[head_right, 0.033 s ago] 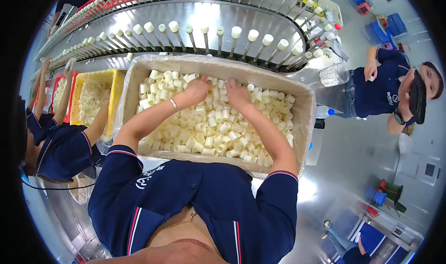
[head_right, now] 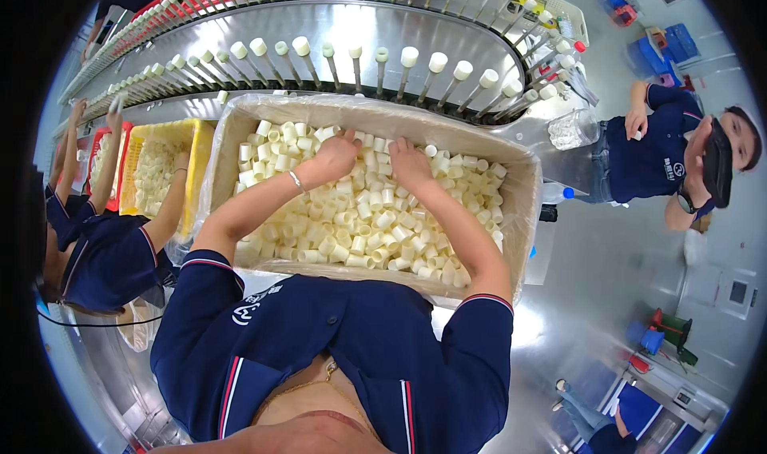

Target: Manual assembly of small white plastic cylindrical components onto a circular rotating conveyor line.

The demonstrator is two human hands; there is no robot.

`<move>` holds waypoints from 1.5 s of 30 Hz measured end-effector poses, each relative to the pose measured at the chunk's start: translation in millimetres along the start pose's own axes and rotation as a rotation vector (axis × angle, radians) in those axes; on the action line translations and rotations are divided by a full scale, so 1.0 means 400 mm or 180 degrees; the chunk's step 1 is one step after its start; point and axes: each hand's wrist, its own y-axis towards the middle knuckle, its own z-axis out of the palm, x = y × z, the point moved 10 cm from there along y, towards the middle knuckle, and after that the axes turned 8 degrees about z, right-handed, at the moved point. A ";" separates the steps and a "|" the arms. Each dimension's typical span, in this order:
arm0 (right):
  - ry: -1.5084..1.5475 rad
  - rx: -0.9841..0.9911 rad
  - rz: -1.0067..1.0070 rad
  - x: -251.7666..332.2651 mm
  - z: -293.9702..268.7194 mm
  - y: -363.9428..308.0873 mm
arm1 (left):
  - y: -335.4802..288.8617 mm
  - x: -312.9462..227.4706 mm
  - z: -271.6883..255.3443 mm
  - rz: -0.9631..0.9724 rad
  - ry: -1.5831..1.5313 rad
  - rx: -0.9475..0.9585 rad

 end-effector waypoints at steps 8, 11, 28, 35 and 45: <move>0.1325 0.0241 -0.0129 0.058 -0.158 -0.019 | -0.002 0.000 0.015 0.0022 0.0238 0.0329; 0.2802 0.0310 0.0187 0.050 -0.360 0.020 | -0.031 0.017 -0.051 -0.0145 -0.0744 0.0122; -0.1009 -0.0857 0.0640 -0.256 -0.553 0.195 | 0.159 0.196 -0.487 0.0067 -0.0579 -0.1651; -0.0181 -0.2344 0.0551 -0.349 -0.608 0.038 | 0.386 0.114 -0.363 0.0402 0.0431 -0.0362; 0.1285 -0.2051 0.1094 -0.354 -0.641 -0.072 | 0.174 -0.168 -0.473 0.1481 0.0262 -0.2149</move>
